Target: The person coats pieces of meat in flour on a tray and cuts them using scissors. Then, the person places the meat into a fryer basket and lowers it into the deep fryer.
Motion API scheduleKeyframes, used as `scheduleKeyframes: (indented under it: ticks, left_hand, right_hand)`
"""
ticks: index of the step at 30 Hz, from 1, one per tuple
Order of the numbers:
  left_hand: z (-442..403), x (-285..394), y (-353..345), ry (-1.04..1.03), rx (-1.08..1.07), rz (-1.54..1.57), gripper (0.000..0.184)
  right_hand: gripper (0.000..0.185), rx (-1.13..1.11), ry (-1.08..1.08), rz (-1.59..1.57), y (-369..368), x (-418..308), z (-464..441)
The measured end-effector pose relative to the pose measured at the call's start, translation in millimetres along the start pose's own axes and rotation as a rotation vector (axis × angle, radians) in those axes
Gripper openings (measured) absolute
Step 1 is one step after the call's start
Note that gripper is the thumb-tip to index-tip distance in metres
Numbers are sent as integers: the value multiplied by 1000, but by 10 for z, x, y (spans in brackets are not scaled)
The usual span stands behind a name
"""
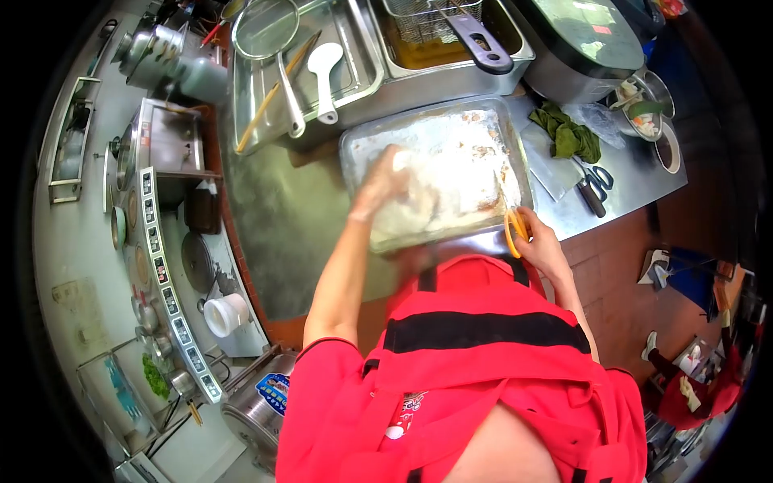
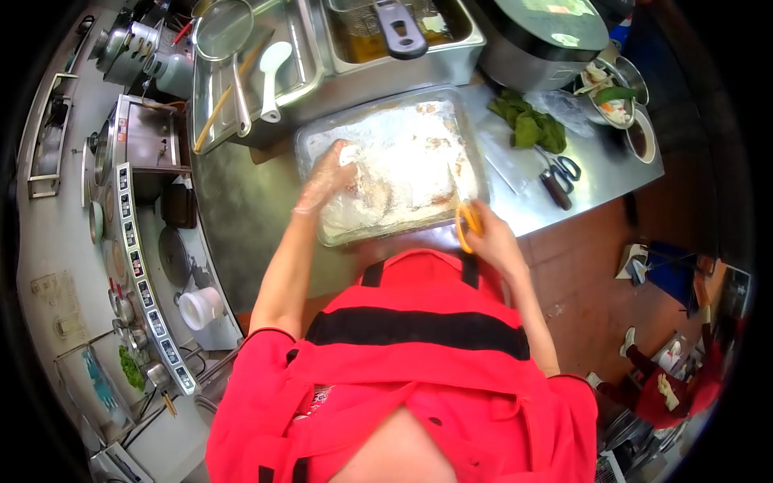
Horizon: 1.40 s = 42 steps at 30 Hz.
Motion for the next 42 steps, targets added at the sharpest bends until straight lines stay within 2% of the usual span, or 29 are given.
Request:
scheduleKeyframes:
  ticks: [2,3,6,9,12,15,18,19,22,25,28,29,32,34,35,38,41,42]
  left_hand:
    - [111,12,48,129,-65,256,47]
    - [147,3,70,136,-68,234,47]
    - [254,-84,117,63,6,263,47]
    - [279,-335,169,16,48,452,49]
    - [368,-478,188,-114,144,791,50]
    - [403,-586,1,-136,125,932,51]
    - [291,-465,-257,-167,88,866,50]
    - [207,-474,-332,-44,67,654,47]
    - [71,-246,-488,-241,181,-26,46]
    - [-43,-98,-735,-280,175,-242,40]
    - [4,-9,-916,-213,78,-296,41]
    - [39,-12,-956,-210,100,-390,46]
    - [332,191,-789,-341,211,-389,49]
    - [460,27,-554,-318,347,-389,53]
    - [537,-96,-425,-305,416,-389,55]
    - [338,-882,-123,41,323,-373,80]
    - [266,-801,-102,204,251,-440,89]
    - [273,-718,-106,223,273,-473,83]
  right_hand:
    - [52,-7,0,-9,8,-17,-15]
    - [53,-10,1,-10,14,-27,-19]
    - [53,-12,1,-7,15,-57,-32]
    - [53,-15,-7,8,15,-49,-43]
    - [54,-22,-4,9,-3,-12,-82]
    - [54,-11,18,-8,0,-10,-87]
    - [54,-9,17,-36,41,-60,-106]
    - [54,-22,10,-41,24,-46,-110]
    - [55,-43,4,-40,14,-43,-109]
    - [55,-49,11,-48,26,-44,-94]
    - [55,-55,3,-69,40,-56,-89]
    - [55,-53,4,-72,45,-47,-84]
    - [55,-54,-12,-83,66,-45,-71]
    - [55,-49,-19,-82,72,-25,-70]
    - [55,-43,-17,-79,69,-3,-75]
    - [55,-52,-16,-84,24,35,-56]
    - [55,-63,-11,-82,50,-20,-110]
    - [55,-71,-19,-80,45,-31,-89]
Point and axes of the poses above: each hand's wrist, its own z-axis away from the middle knuckle, its own y-axis out of the back of the hand, x = y × z, the point moved 7 cm from there along -z, towards the middle knuckle, and after that the axes turned 8 degrees about -x, right-handed, at the moved point
